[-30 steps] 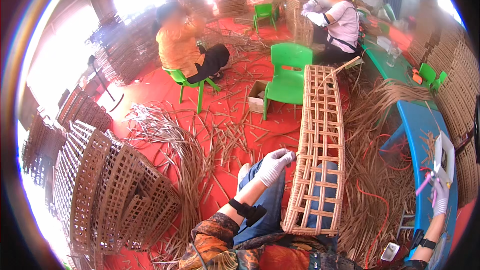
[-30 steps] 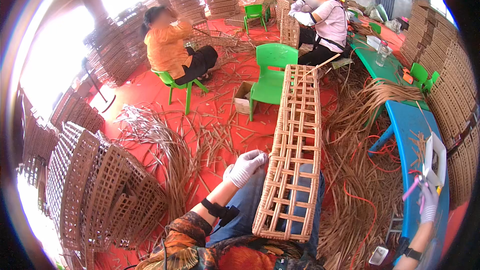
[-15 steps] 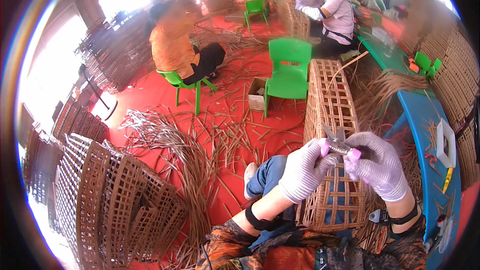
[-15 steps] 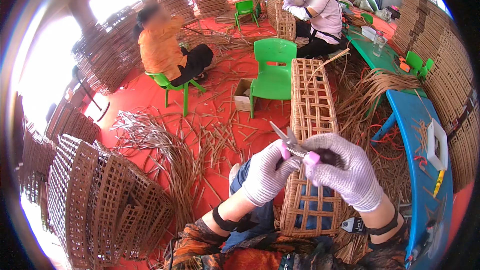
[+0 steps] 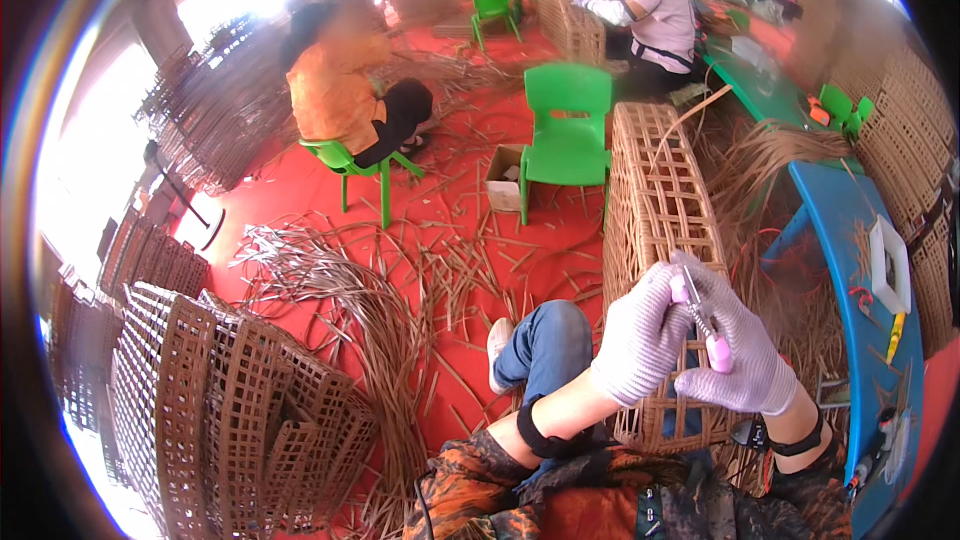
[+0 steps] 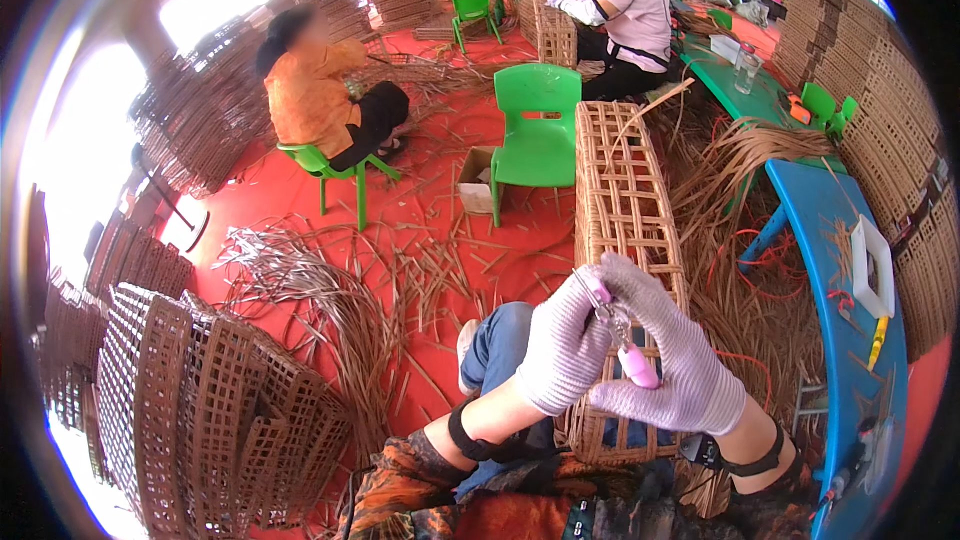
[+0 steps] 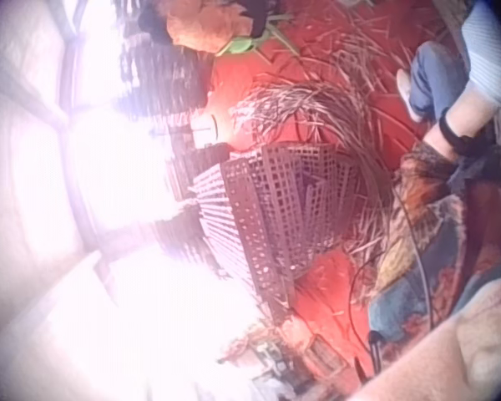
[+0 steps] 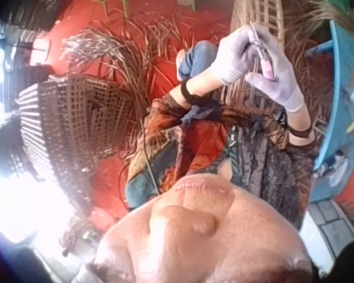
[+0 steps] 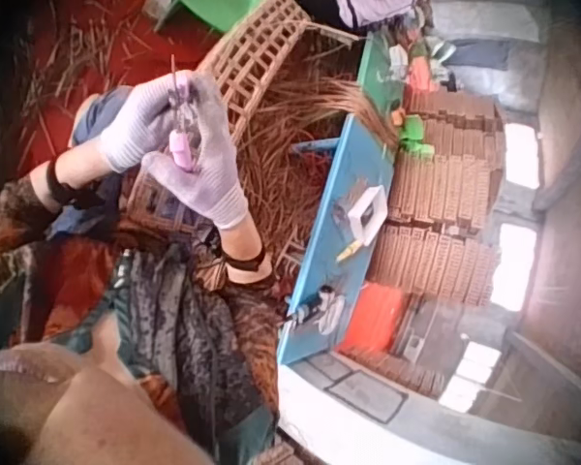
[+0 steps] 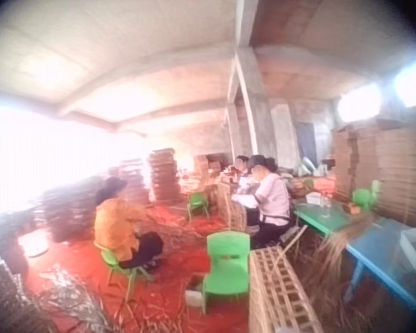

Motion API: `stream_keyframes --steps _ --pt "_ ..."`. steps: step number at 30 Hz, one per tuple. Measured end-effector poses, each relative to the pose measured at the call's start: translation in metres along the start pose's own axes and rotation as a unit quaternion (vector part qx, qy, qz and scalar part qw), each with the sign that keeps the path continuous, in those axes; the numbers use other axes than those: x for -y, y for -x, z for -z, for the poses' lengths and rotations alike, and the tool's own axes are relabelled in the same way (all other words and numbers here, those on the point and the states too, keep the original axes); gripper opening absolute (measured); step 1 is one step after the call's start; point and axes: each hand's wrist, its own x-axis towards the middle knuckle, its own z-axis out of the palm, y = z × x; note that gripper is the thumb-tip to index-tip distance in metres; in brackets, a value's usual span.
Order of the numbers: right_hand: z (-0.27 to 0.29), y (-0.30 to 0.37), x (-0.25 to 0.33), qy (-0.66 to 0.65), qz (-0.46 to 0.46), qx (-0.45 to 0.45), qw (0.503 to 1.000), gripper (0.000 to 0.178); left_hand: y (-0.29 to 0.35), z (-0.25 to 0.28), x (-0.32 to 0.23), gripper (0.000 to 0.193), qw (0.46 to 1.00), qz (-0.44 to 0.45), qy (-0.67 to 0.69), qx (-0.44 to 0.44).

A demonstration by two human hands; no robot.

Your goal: Manually weave and secure bamboo or rattan strips onto a wooden furniture frame.

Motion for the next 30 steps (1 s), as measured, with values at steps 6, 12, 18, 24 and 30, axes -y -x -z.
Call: stream_keyframes --steps 6,12,18,24,30 --pt "0.009 -0.002 -0.016 -0.039 0.047 -0.015 0.998 0.080 -0.007 -0.015 -0.004 0.013 0.973 0.143 0.173 0.049" --pt "0.030 0.004 -0.029 -0.599 0.023 -0.096 0.794 0.060 -0.014 -0.005 -0.009 0.029 0.967 0.076 0.243 0.011" --pt "0.050 0.022 -0.049 -0.165 -0.118 -0.133 0.970 0.048 -0.028 0.048 0.036 0.025 0.971 0.015 -0.237 -0.036" --pt "0.025 0.044 -0.049 0.277 -0.099 -0.127 0.947 0.055 -0.025 0.049 0.078 0.030 0.864 0.196 -0.410 0.216" --pt "0.021 0.033 -0.051 0.486 -0.150 -0.045 0.860 0.055 -0.056 0.047 0.066 0.025 0.923 0.329 -0.030 0.196"
